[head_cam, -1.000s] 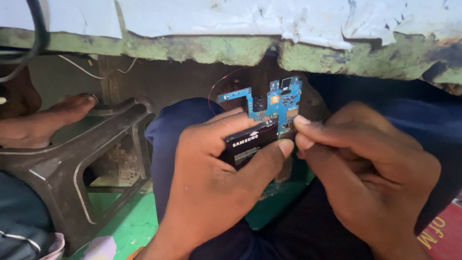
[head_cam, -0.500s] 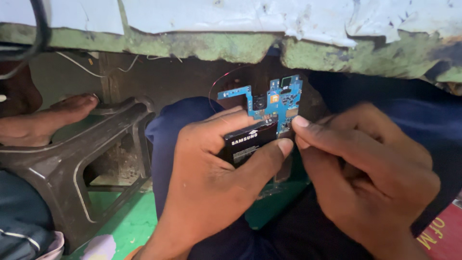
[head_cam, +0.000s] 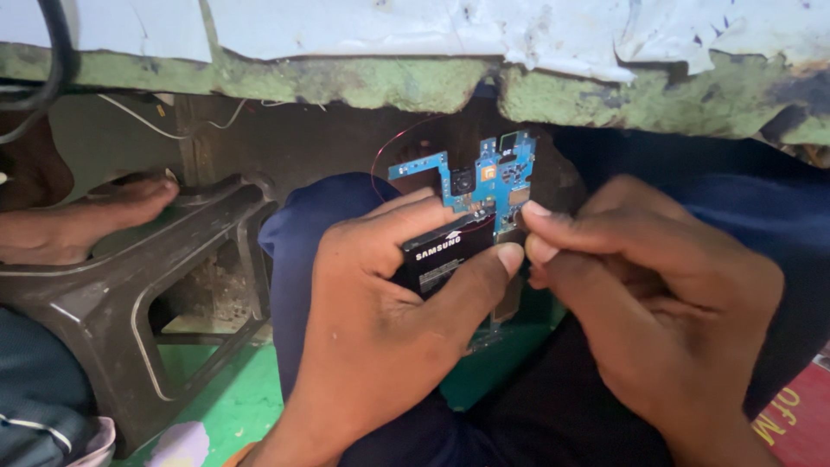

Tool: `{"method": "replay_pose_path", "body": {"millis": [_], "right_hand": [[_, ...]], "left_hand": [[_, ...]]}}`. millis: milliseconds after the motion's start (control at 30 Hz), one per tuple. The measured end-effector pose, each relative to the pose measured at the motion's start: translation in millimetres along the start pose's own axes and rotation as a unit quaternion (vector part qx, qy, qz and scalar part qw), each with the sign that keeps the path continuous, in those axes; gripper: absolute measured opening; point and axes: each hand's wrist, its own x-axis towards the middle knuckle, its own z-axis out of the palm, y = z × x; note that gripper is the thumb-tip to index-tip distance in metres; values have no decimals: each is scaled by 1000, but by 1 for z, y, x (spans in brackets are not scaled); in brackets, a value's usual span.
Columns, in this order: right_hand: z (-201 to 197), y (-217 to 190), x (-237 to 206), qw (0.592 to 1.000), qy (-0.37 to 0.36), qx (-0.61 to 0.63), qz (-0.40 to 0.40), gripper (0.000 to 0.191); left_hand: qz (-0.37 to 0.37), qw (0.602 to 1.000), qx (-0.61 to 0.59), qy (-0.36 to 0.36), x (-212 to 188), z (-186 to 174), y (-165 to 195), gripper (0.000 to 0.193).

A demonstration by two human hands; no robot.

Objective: The person sits on the floor holding a Samsung phone motherboard with battery attached and works on it on their lap. They manipulate small components and connectors on the board by hand and with tweezers, then use a soldering iron on the board and continue adjusting components with a pick tool.

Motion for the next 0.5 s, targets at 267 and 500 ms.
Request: {"method": "replay_pose_path", "body": {"millis": [267,500], "right_hand": [[-2,4,1,998,-13,51,25,26],[-3,8,2,988,-26,130,83,23]], "left_hand": [[-4,1000,-14,1,0,1,0,14],[7,1000,21,7,1,1,4,9]]}}
